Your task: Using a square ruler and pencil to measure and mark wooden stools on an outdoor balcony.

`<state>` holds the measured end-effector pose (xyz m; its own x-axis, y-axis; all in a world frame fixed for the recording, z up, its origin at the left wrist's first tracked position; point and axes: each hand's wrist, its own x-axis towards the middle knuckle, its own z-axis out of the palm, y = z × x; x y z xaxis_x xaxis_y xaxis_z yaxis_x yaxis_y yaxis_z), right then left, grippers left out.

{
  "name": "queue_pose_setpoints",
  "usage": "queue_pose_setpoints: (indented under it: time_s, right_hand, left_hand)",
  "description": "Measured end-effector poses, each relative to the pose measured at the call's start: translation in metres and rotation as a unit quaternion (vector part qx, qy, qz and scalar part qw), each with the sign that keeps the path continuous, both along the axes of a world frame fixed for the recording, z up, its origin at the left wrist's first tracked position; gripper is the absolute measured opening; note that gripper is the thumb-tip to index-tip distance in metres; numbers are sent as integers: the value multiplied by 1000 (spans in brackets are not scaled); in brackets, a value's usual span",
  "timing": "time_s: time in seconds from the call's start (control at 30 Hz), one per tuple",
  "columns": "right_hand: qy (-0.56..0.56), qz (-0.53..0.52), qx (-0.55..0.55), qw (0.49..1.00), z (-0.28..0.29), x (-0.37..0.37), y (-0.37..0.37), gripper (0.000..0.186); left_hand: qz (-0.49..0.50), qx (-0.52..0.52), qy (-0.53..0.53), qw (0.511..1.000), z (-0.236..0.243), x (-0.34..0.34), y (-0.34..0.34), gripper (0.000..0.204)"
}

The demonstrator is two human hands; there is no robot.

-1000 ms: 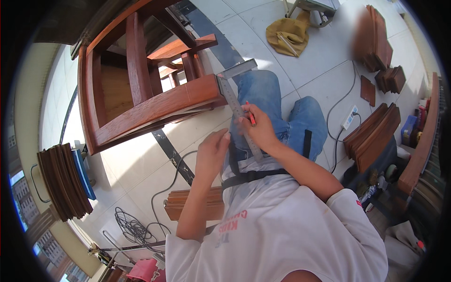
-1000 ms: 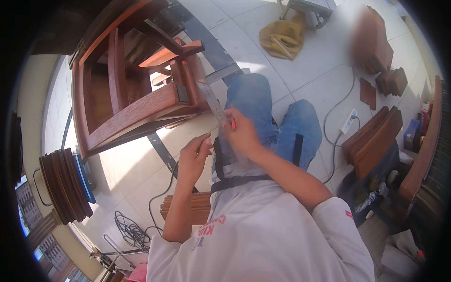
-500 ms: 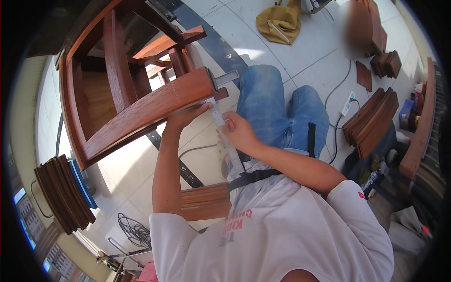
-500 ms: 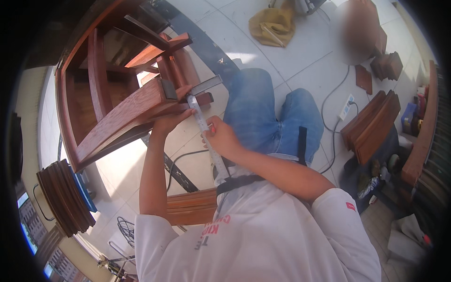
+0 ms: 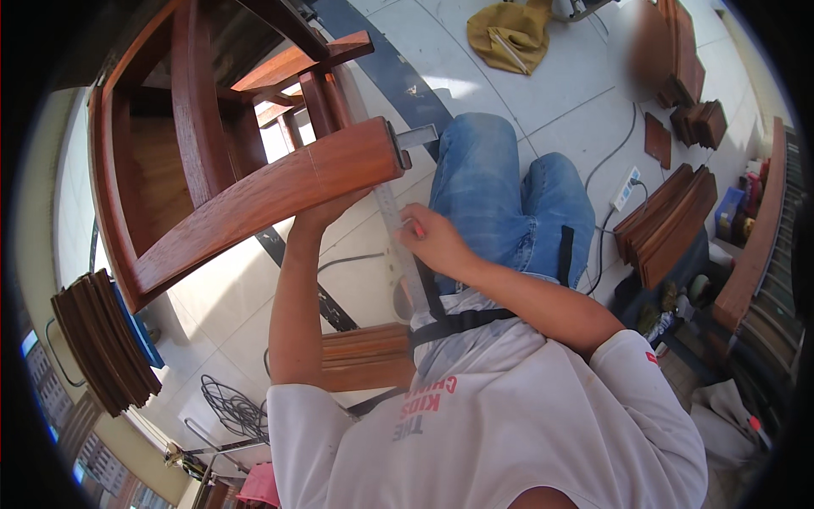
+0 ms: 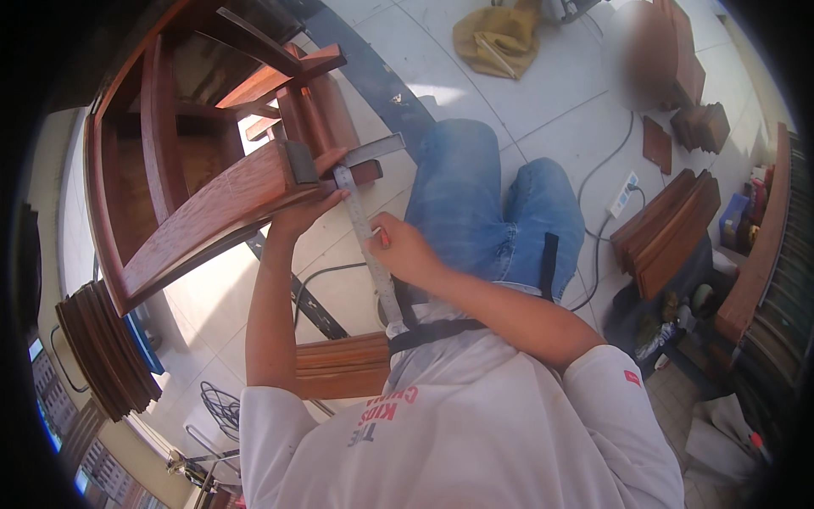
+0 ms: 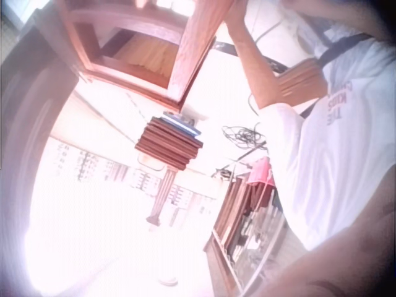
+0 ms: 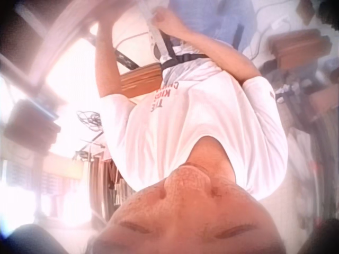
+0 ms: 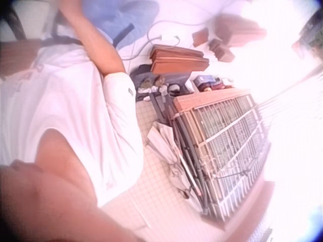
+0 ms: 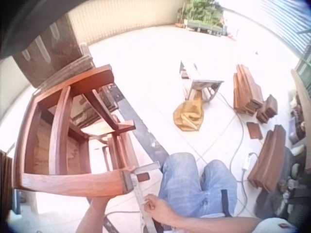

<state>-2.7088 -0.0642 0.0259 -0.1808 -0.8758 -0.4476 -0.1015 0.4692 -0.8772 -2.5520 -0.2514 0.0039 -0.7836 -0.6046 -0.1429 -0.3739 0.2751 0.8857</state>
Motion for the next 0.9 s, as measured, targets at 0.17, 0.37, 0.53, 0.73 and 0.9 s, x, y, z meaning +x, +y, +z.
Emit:
queue_pose_setpoints:
  time_s: [0.17, 0.37, 0.53, 0.73, 0.9]
  right_hand:
    - [11, 38, -3, 999, 3, -5, 0, 24]
    - [-23, 4, -8, 1000, 31, -26, -7, 20]
    - [142, -12, -148, 979, 38, -42, -13, 30]
    - [182, -10, -224, 957, 44, -36, -27, 23]
    - [176, -9, -205, 963, 38, -31, -34, 21]
  left_hand:
    - [42, 117, 39, 991, -5, -3, 2, 68]
    - [88, 203, 153, 963, -9, -4, 3, 66]
    - [24, 9, 21, 999, 7, -8, 2, 63]
    - [39, 87, 55, 994, 11, -10, 5, 63]
    - [33, 85, 64, 994, 9, -10, 5, 64]
